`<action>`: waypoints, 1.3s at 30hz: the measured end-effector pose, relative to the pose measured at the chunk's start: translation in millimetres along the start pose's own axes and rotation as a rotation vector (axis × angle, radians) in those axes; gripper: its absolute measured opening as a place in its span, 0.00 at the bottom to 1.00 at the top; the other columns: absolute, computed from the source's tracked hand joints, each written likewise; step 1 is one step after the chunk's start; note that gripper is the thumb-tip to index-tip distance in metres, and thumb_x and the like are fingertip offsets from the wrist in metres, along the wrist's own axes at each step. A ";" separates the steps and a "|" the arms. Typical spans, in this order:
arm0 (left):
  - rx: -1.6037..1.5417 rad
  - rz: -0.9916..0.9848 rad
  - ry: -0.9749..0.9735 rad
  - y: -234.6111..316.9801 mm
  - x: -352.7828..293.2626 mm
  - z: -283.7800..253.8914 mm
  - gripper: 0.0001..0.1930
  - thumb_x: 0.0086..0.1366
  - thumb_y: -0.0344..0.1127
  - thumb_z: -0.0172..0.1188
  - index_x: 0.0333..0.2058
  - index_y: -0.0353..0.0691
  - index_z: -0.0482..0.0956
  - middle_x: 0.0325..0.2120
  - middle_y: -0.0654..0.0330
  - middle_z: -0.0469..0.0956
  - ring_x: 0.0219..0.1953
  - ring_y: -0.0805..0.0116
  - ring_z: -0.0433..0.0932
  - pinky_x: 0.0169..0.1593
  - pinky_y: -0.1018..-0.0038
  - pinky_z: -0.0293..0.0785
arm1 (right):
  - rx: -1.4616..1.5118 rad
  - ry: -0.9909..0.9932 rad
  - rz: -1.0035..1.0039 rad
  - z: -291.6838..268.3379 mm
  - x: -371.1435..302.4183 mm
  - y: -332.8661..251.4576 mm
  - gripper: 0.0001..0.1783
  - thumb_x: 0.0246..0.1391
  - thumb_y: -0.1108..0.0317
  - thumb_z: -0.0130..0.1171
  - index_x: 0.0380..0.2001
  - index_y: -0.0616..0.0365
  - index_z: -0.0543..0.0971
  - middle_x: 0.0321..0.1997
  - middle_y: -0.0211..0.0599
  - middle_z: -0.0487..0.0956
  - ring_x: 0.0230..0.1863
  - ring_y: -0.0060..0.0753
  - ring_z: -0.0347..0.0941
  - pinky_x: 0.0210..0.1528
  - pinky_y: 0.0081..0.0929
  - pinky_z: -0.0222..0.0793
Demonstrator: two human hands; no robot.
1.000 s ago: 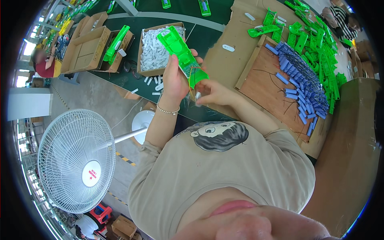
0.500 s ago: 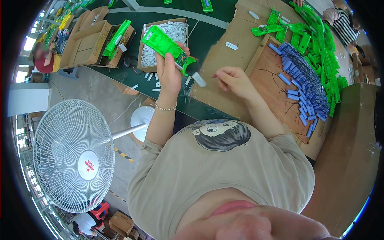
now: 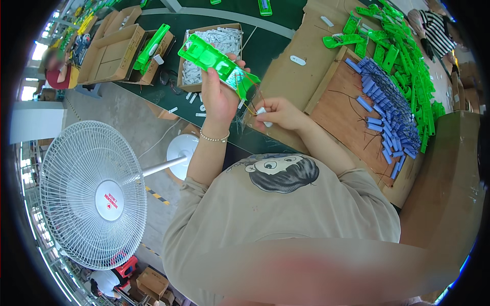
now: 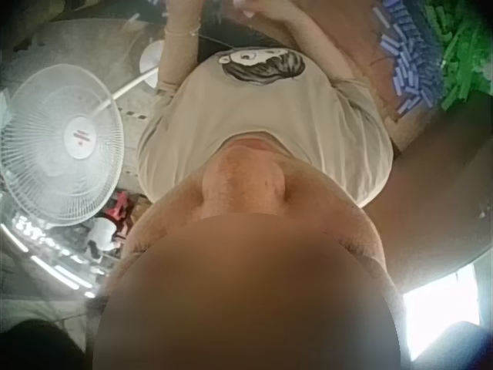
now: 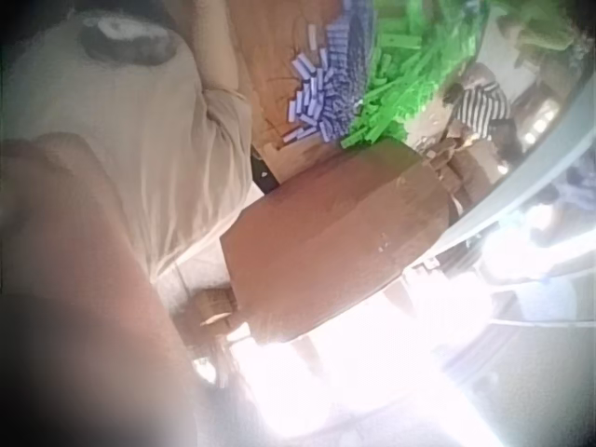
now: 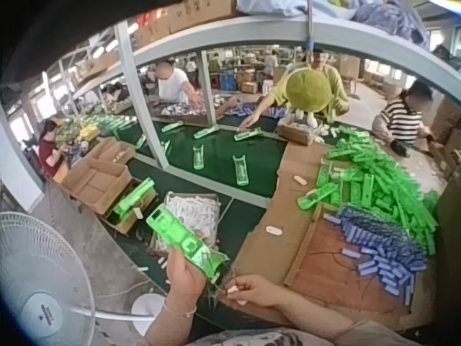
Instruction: Manually assemble battery packs into plastic housings on a factory line.
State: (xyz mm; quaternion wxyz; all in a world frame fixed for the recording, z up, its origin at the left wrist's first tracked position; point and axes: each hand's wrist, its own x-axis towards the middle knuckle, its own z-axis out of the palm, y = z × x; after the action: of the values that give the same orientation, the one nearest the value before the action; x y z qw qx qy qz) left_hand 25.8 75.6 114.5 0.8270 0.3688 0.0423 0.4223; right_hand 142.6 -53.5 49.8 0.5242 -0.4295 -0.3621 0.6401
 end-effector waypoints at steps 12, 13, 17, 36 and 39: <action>0.728 -0.228 -0.130 -4.1 -1.5 -26.6 0.16 0.69 0.39 0.45 0.50 0.36 0.66 0.38 0.57 0.74 0.36 0.72 0.74 0.39 0.75 0.72 | -0.881 0.792 -0.497 -23.8 -51.4 -87.0 0.06 0.42 0.78 0.63 0.28 0.64 0.80 0.32 0.35 0.79 0.31 0.22 0.71 0.34 0.20 0.66; 0.553 -0.455 -0.070 -7.3 -5.9 -24.2 0.16 0.70 0.41 0.44 0.49 0.36 0.67 0.36 0.56 0.75 0.34 0.70 0.75 0.37 0.74 0.73 | -0.962 0.883 -0.754 -25.5 -50.8 -88.0 0.07 0.41 0.80 0.62 0.28 0.65 0.80 0.35 0.38 0.79 0.34 0.23 0.71 0.36 0.20 0.67; 0.235 -0.778 -0.028 -29.8 -22.5 -11.4 0.18 0.71 0.46 0.38 0.45 0.39 0.68 0.32 0.56 0.76 0.28 0.68 0.76 0.33 0.71 0.75 | -0.114 0.617 -0.945 -3.1 -36.7 -72.9 0.11 0.45 0.82 0.58 0.35 0.65 0.75 0.34 0.44 0.77 0.33 0.26 0.72 0.36 0.19 0.69; 0.474 -0.498 -0.272 -56.6 -48.6 -12.8 0.23 0.71 0.45 0.37 0.59 0.38 0.57 0.38 0.57 0.73 0.36 0.71 0.74 0.39 0.74 0.73 | -0.251 0.562 -0.283 -20.8 -31.0 -58.7 0.15 0.49 0.77 0.60 0.41 0.65 0.73 0.35 0.35 0.78 0.32 0.17 0.72 0.36 0.15 0.68; 0.456 -0.543 -0.283 -52.0 -49.3 -4.4 0.21 0.70 0.40 0.41 0.58 0.38 0.59 0.40 0.58 0.72 0.39 0.72 0.73 0.41 0.74 0.72 | -0.318 0.639 -0.333 -15.9 -26.3 -56.6 0.17 0.49 0.77 0.61 0.43 0.66 0.72 0.35 0.33 0.78 0.36 0.17 0.73 0.38 0.15 0.68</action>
State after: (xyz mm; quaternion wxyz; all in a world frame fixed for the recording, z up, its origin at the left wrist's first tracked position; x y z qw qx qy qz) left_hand 27.3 22.9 65.8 0.8033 0.5732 0.1165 0.1123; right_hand 179.9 -68.5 100.2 0.6340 -0.6183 -0.3403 0.3161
